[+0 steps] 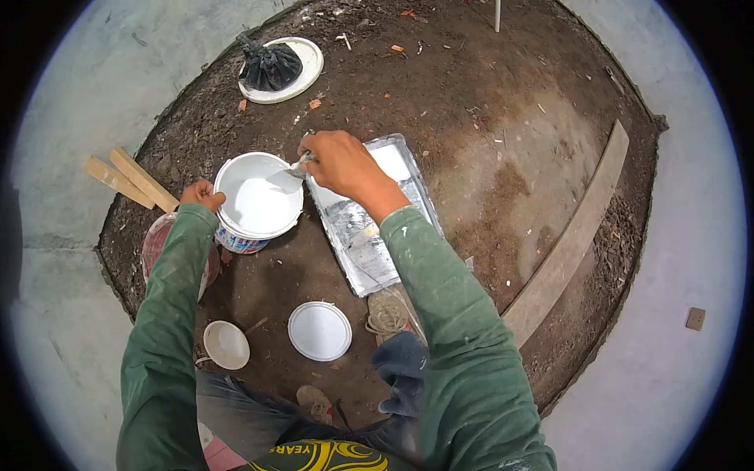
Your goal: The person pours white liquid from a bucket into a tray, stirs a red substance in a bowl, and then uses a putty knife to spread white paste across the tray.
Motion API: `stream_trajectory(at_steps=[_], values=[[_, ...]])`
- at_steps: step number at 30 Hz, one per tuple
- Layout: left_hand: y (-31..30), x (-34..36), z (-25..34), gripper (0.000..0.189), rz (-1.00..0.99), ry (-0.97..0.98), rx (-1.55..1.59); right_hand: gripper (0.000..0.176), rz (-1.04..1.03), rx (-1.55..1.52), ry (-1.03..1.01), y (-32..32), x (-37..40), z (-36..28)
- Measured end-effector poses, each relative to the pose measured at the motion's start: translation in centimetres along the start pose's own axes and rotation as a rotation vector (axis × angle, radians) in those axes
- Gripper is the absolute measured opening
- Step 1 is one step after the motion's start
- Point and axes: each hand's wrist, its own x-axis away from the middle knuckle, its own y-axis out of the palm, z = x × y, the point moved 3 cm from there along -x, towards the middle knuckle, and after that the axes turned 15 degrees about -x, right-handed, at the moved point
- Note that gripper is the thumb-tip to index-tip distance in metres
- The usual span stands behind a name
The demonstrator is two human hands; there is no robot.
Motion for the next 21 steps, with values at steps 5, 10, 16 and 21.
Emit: stream_trajectory(at_steps=[5,10,16,21], values=[[-1.1,0.7,2.4,0.024,0.003,-0.004,-0.084,0.018,-0.058,0.188,-0.052,1.1,-0.3,-1.1],[-1.3,-0.3,3.5,0.027,-0.001,0.022,-0.092,0.017,-0.064,0.200,-0.008,0.9,-0.1,-0.3],[-2.2,-0.9,6.7,0.029,-0.041,0.016,-0.186,0.024,0.031,0.114,-0.026,0.1,0.9,2.3],[-2.3,-1.4,9.0,0.030,-0.071,0.019,-0.241,0.024,0.046,0.054,0.081,0.2,2.0,4.3]])
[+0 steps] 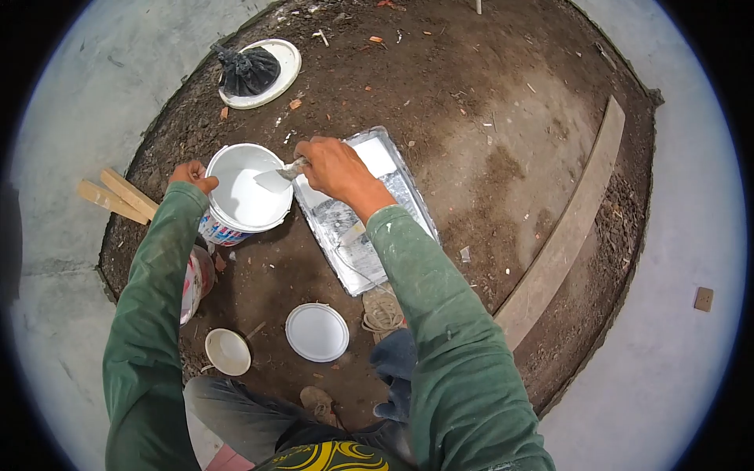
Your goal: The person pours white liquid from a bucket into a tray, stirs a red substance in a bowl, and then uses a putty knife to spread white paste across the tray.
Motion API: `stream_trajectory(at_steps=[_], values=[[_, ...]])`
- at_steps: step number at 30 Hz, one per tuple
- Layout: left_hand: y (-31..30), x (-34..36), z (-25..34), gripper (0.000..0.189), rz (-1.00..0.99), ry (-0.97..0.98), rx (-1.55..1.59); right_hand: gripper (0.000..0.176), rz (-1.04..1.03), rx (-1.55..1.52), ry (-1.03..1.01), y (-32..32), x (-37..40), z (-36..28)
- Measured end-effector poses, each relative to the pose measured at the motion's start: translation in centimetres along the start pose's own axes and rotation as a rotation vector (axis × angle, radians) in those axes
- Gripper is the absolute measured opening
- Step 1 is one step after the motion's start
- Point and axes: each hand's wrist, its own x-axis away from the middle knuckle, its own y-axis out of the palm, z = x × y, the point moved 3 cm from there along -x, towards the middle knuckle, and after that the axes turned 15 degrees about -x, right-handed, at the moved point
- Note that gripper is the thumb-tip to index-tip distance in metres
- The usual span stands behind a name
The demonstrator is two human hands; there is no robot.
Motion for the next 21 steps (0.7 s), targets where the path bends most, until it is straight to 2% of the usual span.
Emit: stream_trajectory(at_steps=[5,8,14,18,20,21], values=[[0.2,-1.4,1.1,0.029,0.009,0.106,0.063,0.022,0.013,-0.022,-0.034,1.7,0.6,0.9],[0.5,-1.6,1.4,0.028,-0.012,0.104,0.108,0.021,0.000,0.018,-0.044,0.3,0.2,0.6],[1.2,-3.1,-0.1,0.023,-0.020,0.144,0.409,0.014,0.047,0.143,-0.150,-4.8,-0.3,-5.3],[0.3,-2.5,-0.2,0.020,0.041,0.194,0.394,0.017,0.063,0.007,-0.152,-7.0,-0.1,-5.9],[-0.4,-2.1,0.0,0.021,0.070,0.191,0.353,0.018,0.086,-0.077,-0.084,-7.8,0.2,-6.0],[-0.3,-2.2,-0.1,0.022,0.078,0.163,0.334,0.021,0.100,-0.035,-0.118,-7.7,0.1,-5.9]])
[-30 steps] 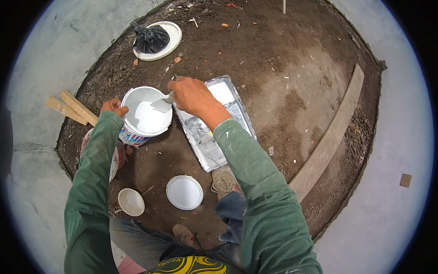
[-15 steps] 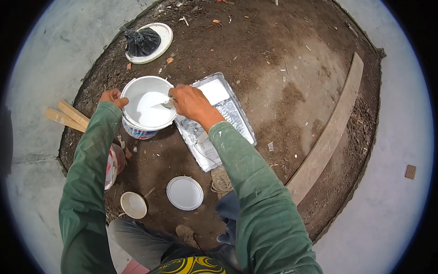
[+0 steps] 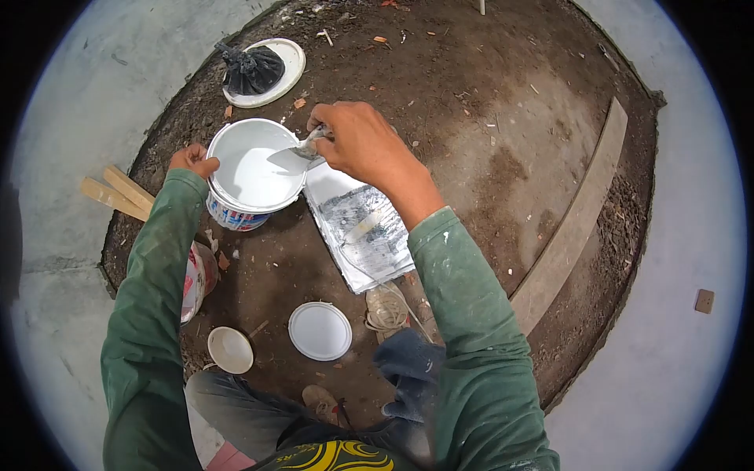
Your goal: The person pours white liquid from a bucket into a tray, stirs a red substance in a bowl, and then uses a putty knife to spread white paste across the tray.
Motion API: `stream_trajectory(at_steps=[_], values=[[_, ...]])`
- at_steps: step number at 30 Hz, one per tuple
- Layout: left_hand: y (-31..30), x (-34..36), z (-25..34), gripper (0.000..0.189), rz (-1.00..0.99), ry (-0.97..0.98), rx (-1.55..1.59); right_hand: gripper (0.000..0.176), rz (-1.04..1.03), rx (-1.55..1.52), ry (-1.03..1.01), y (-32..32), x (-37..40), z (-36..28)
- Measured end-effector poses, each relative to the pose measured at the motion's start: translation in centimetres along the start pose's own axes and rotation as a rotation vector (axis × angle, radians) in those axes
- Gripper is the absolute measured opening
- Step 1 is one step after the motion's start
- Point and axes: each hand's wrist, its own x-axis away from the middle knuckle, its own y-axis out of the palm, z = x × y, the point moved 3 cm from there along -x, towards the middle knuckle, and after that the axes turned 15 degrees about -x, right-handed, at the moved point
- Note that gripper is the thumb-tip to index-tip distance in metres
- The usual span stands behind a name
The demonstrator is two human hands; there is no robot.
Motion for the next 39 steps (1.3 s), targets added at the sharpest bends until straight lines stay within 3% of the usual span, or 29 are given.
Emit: stream_trajectory(at_steps=[4,7,9,16,18,19,21,22,23,26,31,33,35,39], values=[[-0.1,0.6,-0.3,0.023,0.022,-0.043,-0.099,0.026,-0.014,0.102,-0.056,1.4,0.4,0.9],[0.1,0.4,-1.9,0.024,0.030,-0.073,-0.140,0.032,-0.108,0.137,0.030,2.2,0.9,1.6],[1.0,0.5,-2.5,0.024,0.016,-0.079,-0.123,0.032,-0.258,0.168,0.227,2.9,1.5,2.2],[1.3,1.1,-2.4,0.025,-0.022,-0.119,-0.127,0.034,-0.180,0.065,0.213,6.4,2.7,4.7],[1.6,1.1,-3.2,0.024,-0.025,-0.092,-0.109,0.039,0.045,-0.270,0.414,7.7,4.0,5.9],[1.5,1.2,-3.0,0.024,-0.024,-0.071,-0.090,0.039,0.046,-0.270,0.411,8.4,4.4,6.1],[1.5,1.7,-2.3,0.023,-0.027,-0.082,-0.079,0.043,0.332,-0.438,0.654,9.6,5.7,7.3],[1.6,2.1,-2.1,0.023,-0.038,-0.091,-0.068,0.042,0.380,-0.481,0.753,10.5,6.1,8.2],[1.8,2.5,-2.0,0.023,-0.042,-0.091,-0.065,0.042,0.381,-0.478,0.757,11.4,6.5,8.6],[2.1,2.7,-1.5,0.022,0.034,-0.102,-0.101,0.039,0.703,-0.609,0.836,13.2,7.5,8.0],[2.4,3.0,-2.4,0.023,0.071,-0.115,-0.119,0.041,0.775,-0.469,0.800,15.5,7.7,4.1],[2.3,3.0,-2.5,0.024,0.075,-0.146,-0.140,0.040,0.955,-0.496,0.916,16.5,7.8,3.2],[2.6,3.0,-2.8,0.024,0.058,-0.179,-0.120,0.042,1.006,-0.501,0.922,17.4,7.9,2.6],[2.8,3.6,-1.9,0.024,0.066,-0.144,-0.115,0.038,1.052,-0.835,1.070,20.1,9.0,4.3]])
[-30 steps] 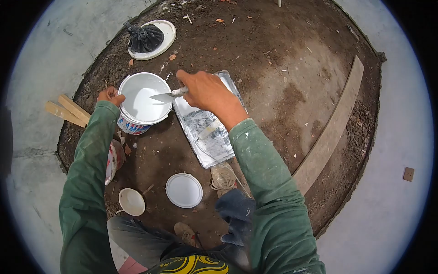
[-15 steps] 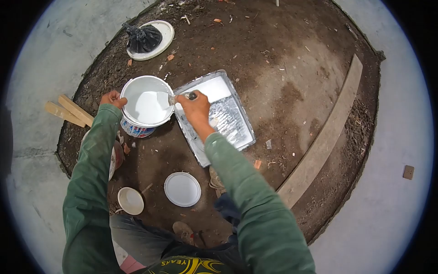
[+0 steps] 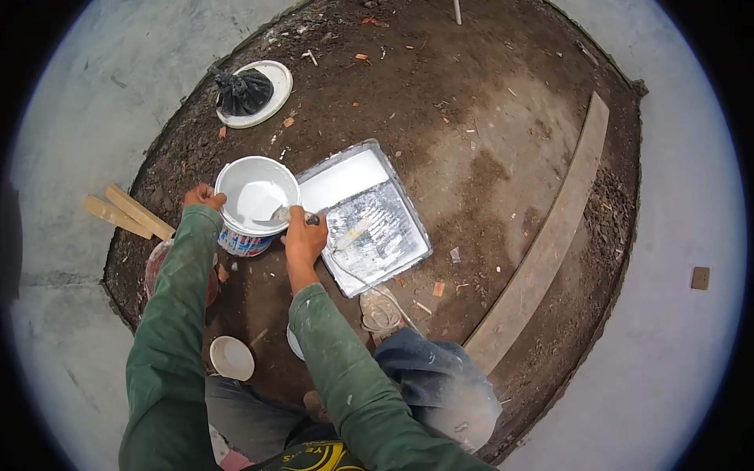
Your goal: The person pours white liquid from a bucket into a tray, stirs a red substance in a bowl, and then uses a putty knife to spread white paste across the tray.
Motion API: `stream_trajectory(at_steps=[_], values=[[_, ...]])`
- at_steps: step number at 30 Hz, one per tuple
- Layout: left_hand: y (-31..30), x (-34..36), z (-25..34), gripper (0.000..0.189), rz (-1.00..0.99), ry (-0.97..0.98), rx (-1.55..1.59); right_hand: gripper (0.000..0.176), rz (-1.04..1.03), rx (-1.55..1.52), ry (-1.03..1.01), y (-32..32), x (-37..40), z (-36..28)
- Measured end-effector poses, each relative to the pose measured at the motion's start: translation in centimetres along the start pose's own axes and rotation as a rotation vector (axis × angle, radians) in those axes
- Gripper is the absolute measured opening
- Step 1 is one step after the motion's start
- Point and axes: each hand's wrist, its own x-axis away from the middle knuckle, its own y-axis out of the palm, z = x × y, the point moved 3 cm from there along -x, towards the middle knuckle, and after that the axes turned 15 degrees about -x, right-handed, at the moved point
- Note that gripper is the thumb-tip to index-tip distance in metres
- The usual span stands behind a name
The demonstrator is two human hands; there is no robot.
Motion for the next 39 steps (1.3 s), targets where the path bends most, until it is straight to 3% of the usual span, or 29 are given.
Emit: stream_trajectory(at_steps=[2,3,9,19,25,39], values=[[1.0,-0.9,-0.8,0.022,0.005,0.042,-0.013,0.047,-0.033,-0.338,0.263,0.0,1.7,-0.6],[0.9,-0.9,-0.4,0.022,0.002,0.046,-0.024,0.054,-0.068,-0.361,0.296,-0.3,1.7,-0.5],[-0.1,-0.2,3.0,0.025,-0.045,-0.013,-0.039,0.050,0.014,-0.533,0.404,0.0,1.0,1.1],[0.2,-1.6,3.9,0.027,-0.020,0.085,-0.166,0.045,-0.127,-0.639,0.480,0.2,0.3,1.6],[-1.6,0.3,7.9,0.027,-0.017,0.081,-0.220,0.043,-0.111,-0.686,0.507,0.3,-0.3,1.7],[-0.9,0.8,10.3,0.027,-0.031,0.081,-0.279,0.040,-0.100,-0.764,0.556,-0.3,-1.3,2.4]])
